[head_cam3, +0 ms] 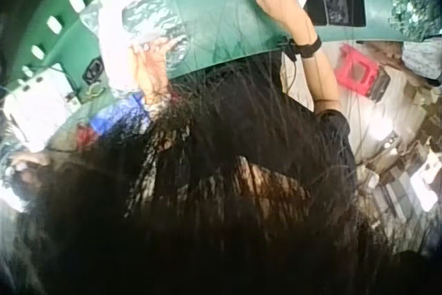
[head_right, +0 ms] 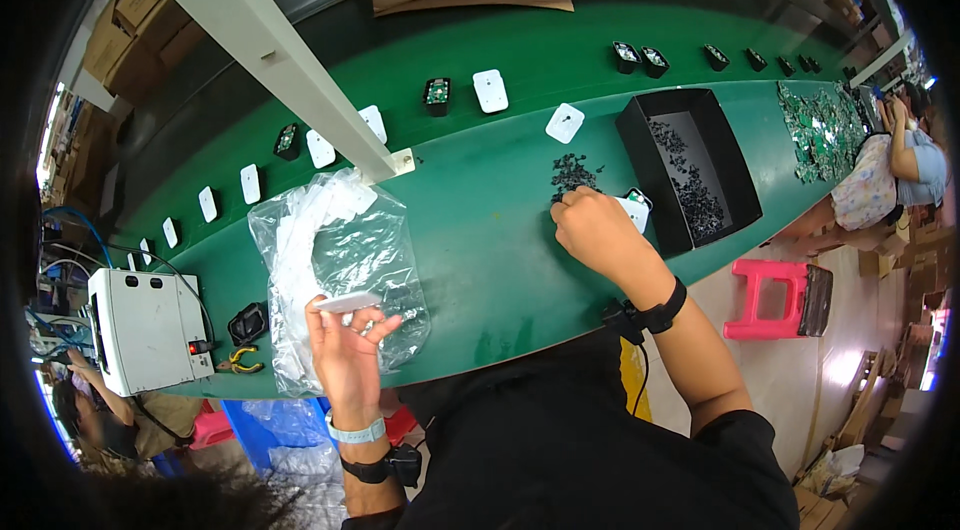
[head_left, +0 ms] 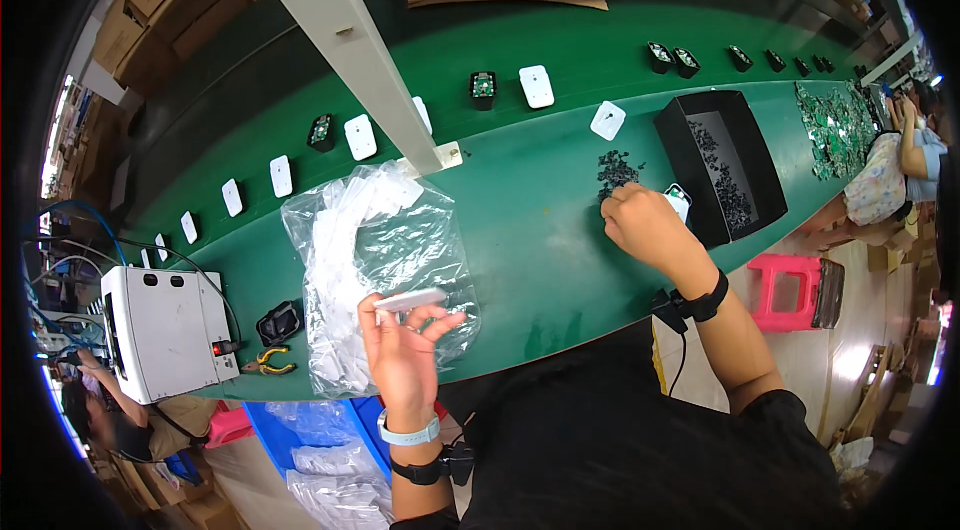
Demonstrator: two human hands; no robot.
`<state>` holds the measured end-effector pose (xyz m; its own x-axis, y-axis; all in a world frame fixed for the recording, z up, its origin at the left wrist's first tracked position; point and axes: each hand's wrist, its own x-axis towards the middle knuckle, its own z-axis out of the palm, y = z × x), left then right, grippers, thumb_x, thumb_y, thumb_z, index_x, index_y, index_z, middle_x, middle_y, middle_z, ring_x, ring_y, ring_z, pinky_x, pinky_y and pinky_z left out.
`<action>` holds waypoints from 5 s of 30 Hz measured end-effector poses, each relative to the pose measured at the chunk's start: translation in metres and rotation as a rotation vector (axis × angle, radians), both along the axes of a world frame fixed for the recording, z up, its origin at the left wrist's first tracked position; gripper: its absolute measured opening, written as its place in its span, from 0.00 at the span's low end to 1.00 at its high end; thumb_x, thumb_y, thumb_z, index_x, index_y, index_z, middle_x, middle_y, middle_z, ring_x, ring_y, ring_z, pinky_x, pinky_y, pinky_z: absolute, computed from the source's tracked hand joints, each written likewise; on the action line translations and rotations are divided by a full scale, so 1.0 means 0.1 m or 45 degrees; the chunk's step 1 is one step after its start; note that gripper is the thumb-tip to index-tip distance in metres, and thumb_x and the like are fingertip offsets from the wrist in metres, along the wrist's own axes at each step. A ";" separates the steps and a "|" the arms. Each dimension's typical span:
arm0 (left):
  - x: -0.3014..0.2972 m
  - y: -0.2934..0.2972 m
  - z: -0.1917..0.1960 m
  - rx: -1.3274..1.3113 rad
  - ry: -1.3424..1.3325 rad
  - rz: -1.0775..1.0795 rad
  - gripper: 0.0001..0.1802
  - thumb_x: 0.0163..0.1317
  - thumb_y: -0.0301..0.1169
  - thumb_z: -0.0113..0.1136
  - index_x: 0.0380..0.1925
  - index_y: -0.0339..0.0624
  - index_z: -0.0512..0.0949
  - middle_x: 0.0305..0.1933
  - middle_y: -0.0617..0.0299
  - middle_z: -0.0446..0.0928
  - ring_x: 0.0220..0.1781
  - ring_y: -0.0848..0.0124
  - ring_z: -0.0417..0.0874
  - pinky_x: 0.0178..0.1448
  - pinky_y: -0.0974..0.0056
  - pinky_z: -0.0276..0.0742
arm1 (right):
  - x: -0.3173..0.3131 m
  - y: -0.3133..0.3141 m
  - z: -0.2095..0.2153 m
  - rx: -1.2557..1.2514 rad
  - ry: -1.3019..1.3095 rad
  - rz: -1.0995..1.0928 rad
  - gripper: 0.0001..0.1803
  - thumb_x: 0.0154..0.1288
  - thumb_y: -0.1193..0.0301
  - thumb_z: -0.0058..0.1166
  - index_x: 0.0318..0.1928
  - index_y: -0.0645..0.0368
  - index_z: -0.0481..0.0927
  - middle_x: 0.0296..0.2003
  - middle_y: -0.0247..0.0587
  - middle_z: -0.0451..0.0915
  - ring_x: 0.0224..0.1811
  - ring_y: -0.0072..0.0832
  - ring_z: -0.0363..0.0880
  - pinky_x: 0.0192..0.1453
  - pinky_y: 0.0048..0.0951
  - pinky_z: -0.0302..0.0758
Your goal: The person assembles small electronic devices by inserting circuit boards into white plastic casings and securing them with black screws. The person repeatedly picks up a casing, inserts a board, and fastens it with screws, placing the finished units on the table.
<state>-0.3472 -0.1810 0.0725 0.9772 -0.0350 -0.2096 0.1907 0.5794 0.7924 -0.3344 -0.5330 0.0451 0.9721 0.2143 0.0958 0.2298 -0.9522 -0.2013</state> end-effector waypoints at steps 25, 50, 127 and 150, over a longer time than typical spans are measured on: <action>-0.13 -0.60 -0.04 -0.562 0.237 -0.575 0.08 0.72 0.25 0.55 0.44 0.52 0.67 0.39 0.68 0.67 0.39 0.76 0.70 0.42 0.71 0.68 | -0.29 1.30 0.71 1.192 -0.052 0.472 0.08 0.57 0.79 0.65 0.37 0.60 0.80 0.32 0.40 0.79 0.34 0.39 0.77 0.38 0.36 0.76; -0.19 -0.51 0.13 -0.206 0.185 -0.455 0.17 0.75 0.33 0.51 0.55 0.32 0.78 0.56 0.54 0.81 0.58 0.66 0.82 0.65 0.58 0.74 | -0.34 1.21 0.76 1.593 0.184 -0.051 0.17 0.58 0.79 0.62 0.49 0.66 0.81 0.42 0.42 0.82 0.37 0.25 0.84 0.36 0.26 0.81; -0.29 -0.43 0.11 0.105 -0.097 -0.584 0.35 0.55 0.32 0.77 0.61 0.30 0.72 0.58 0.57 0.76 0.59 0.67 0.81 0.64 0.62 0.78 | -0.73 0.81 0.56 2.277 0.302 0.151 0.41 0.57 0.75 0.75 0.69 0.63 0.68 0.59 0.52 0.79 0.58 0.38 0.83 0.65 0.41 0.79; -0.17 -0.58 0.30 0.478 -0.332 -0.736 0.32 0.60 0.20 0.71 0.64 0.27 0.72 0.58 0.58 0.72 0.62 0.68 0.78 0.66 0.64 0.74 | -0.67 0.79 0.75 1.542 0.145 0.073 0.30 0.53 0.68 0.78 0.57 0.63 0.84 0.52 0.50 0.85 0.51 0.37 0.87 0.55 0.33 0.84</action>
<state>-0.3640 -0.2389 0.1023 0.8440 -0.5315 -0.0720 0.1618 0.1243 0.9789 -0.4010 -0.4544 0.1199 0.9800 0.0884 0.1784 0.1885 -0.1236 -0.9743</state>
